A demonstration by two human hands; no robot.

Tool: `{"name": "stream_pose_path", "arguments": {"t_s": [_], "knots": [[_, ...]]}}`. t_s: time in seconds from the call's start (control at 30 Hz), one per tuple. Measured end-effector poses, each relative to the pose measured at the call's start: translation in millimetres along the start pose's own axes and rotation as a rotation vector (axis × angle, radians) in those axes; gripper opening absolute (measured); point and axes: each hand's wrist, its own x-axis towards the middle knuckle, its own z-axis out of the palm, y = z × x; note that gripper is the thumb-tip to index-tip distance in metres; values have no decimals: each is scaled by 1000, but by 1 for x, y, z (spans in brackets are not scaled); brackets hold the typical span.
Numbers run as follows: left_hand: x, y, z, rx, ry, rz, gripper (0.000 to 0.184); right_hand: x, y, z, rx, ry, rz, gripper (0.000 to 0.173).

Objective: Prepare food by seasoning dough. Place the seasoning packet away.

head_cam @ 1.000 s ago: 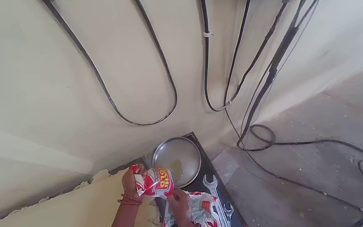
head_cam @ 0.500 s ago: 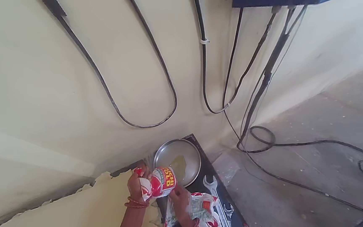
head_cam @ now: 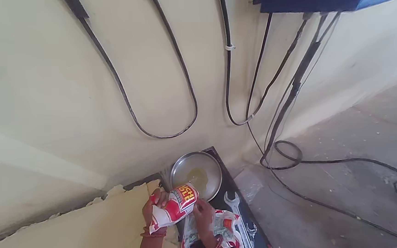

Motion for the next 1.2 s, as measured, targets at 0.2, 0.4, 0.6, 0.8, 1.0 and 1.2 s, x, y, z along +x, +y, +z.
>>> {"name": "stream_pose_path", "arguments": {"t_s": [0.2, 0.4, 0.6, 0.8, 1.0, 1.2], "knots": [[-2, 3, -8, 22, -106, -9, 49, -9, -6, -2, -21, 8, -61, 15], [17, -2, -31, -114, -290, -62, 36, -3, -3, 0, -8, -1, -54, 14], [12, -3, -31, -162, -257, -85, 40, -1, -3, 0, 22, 39, -92, 14], [10, -1, -34, -251, -246, -95, 41, 3, -6, 0, 32, 17, -104, 16], [11, -1, -37, -294, -293, -107, 34, 12, -1, 1, 109, -24, -129, 15], [7, 4, -32, -281, -268, -104, 36, 6, 7, 5, 211, -28, -131, 16]]}}
